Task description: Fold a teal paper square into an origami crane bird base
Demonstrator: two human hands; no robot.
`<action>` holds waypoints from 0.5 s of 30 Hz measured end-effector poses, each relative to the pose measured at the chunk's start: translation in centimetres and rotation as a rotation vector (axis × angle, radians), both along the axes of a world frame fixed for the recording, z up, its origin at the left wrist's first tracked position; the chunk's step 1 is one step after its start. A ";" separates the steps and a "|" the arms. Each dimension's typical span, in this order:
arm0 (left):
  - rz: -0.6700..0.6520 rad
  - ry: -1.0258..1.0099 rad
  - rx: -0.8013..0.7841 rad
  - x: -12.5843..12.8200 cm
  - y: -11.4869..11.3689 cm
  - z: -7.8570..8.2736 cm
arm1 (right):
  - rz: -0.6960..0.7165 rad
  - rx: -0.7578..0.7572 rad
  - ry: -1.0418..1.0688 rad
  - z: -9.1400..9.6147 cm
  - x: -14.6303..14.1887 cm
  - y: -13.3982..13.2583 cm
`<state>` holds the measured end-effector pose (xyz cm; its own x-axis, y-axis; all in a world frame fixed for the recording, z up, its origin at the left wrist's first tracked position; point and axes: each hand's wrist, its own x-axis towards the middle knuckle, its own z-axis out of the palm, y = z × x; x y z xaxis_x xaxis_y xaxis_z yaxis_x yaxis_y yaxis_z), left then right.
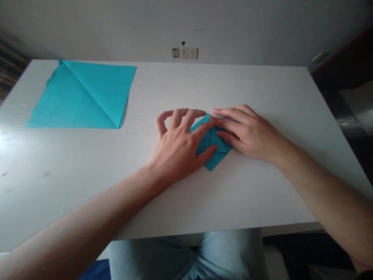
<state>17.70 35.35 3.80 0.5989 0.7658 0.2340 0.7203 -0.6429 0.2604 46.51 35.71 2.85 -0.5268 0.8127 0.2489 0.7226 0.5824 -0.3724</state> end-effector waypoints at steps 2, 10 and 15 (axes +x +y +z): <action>-0.030 0.010 0.003 -0.1 0.0 0.2 | 0.003 -0.003 -0.002 0.1 0.0 -0.1; -0.118 0.072 0.032 -0.6 -0.4 0.6 | 0.038 0.007 0.005 -0.5 0.7 0.1; -0.154 0.066 -0.016 -1.0 -0.3 1.0 | 0.064 -0.044 0.013 -0.4 1.6 0.4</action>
<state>16.72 35.01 4.83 0.7233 0.6670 0.1787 0.6293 -0.7433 0.2269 48.14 36.09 2.42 -0.5748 0.7880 0.2206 0.6796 0.6098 -0.4078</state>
